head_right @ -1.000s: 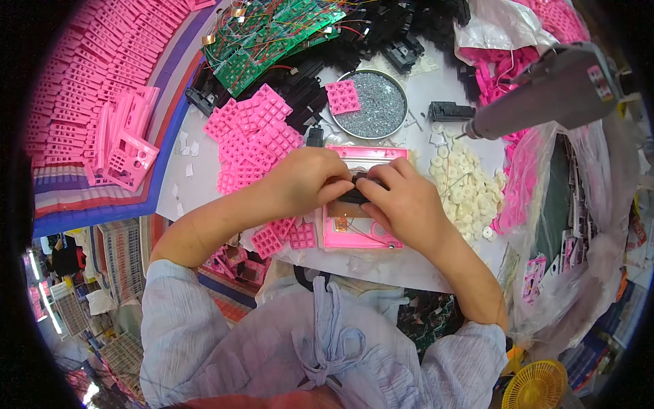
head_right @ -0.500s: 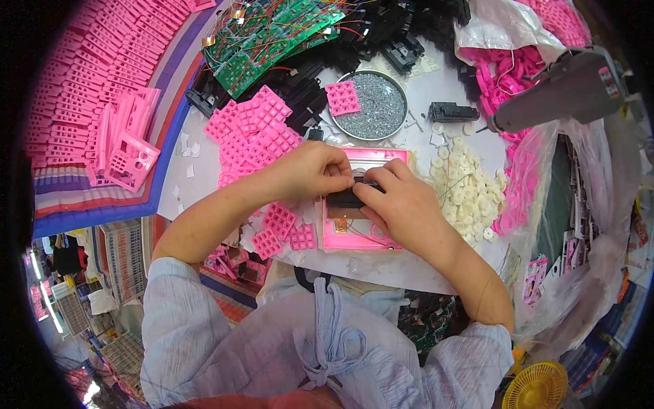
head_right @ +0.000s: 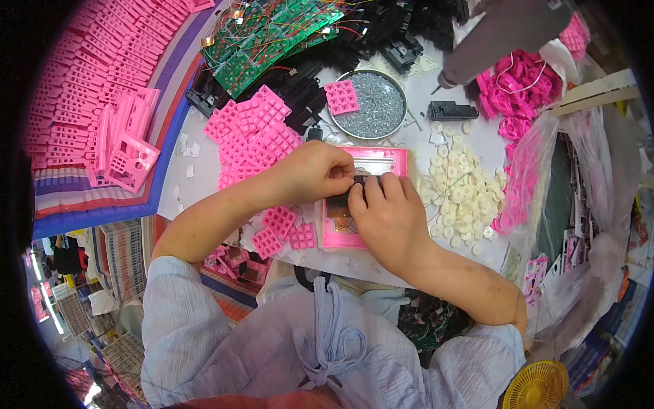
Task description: The recorder is assembling pink toy piggy banks by installing internal components and using an electric screwdriver to secure the casing.
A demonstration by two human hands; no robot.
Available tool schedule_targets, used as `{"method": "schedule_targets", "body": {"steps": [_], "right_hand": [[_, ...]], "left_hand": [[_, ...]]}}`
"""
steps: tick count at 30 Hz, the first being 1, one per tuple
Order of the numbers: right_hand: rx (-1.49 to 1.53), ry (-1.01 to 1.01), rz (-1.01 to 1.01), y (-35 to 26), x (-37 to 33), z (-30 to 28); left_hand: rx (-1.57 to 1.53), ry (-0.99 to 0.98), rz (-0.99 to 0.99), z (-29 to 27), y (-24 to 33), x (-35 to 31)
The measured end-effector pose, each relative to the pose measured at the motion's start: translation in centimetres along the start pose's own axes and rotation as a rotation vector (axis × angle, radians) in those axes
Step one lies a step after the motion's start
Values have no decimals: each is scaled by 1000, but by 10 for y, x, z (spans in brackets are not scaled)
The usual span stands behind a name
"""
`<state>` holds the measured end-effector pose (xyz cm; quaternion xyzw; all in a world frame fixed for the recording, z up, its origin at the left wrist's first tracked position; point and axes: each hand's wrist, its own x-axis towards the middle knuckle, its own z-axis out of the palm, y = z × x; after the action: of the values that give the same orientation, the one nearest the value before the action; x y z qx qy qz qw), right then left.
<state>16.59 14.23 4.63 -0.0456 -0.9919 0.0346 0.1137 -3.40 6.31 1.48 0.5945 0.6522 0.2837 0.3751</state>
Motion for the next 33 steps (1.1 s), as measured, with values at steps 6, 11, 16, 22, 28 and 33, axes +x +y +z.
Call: {"method": "schedule_targets", "body": {"steps": [6,11,16,22,28,33], "right_hand": [[318,-22,72,20,-1,-11],[530,608,251,90,-13,-47],[1324,838,229,130,47,-51],[1387,477,153,118,47,-54],[1518,535,313,78,46,-39],[1755,643,50,33,20,-36]], "left_hand": [[134,-40,67,-2,5,4],[203,88,69,-35,11,39],[750,222,137,-10,-23,99],[759,282,138,-2,-25,104],[690,317,183,-21,-6,82],[483,417,432,13,27,-3]]}}
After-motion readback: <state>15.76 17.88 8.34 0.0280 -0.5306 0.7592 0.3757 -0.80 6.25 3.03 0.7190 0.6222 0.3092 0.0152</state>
